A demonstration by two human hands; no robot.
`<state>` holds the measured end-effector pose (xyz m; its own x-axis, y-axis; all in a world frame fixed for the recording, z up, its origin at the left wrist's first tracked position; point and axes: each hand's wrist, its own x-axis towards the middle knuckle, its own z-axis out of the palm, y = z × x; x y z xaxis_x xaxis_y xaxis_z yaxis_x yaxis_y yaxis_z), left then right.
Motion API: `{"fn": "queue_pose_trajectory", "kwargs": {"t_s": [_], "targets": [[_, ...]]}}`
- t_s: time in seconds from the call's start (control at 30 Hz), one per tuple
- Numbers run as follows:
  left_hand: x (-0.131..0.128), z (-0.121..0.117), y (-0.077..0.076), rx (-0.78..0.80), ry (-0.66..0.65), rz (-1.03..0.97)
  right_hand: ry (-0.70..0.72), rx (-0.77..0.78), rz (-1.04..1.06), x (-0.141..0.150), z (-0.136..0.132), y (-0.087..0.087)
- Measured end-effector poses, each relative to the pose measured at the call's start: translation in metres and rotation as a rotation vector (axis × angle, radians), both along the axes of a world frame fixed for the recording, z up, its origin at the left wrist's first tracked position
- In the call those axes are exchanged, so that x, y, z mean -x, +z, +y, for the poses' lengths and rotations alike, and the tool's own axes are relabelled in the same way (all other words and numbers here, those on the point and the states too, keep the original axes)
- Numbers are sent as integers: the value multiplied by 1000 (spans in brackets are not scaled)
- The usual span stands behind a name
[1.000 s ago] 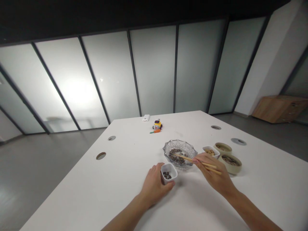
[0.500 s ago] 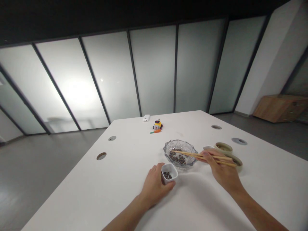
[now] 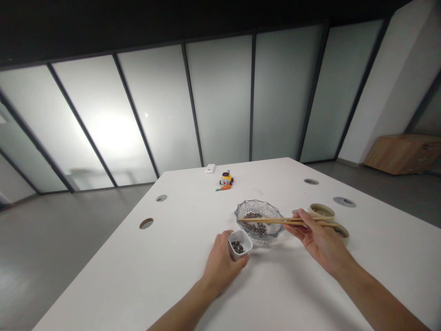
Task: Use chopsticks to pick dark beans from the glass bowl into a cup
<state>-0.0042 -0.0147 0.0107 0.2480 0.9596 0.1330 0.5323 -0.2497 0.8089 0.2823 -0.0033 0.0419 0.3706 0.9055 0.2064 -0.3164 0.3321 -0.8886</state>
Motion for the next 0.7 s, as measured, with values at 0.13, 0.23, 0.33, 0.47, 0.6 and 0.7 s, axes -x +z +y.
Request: {"fn": "queue_pose_trajectory", "kwargs": {"t_s": [0.13,0.23,0.33,0.47,0.6,0.7], "targets": [[0,1,-2,-17,5,-20,-4,-35,-82,0,2,-1],[-1,0,0,-20,-5,-26,17,-7,-93,0,1,-1],[0,1,0,-17,-18,-25,27,68,-34,1,-1,1],[1,1,-1,-22,-39,-20,47,75,-29,4,-4,5],[2,1,0,-15,-42,-4,-7,-13,-93,5,-5,8],[3,0,1,-6,-34,16,-150,-54,-163,0,-6,10]]}}
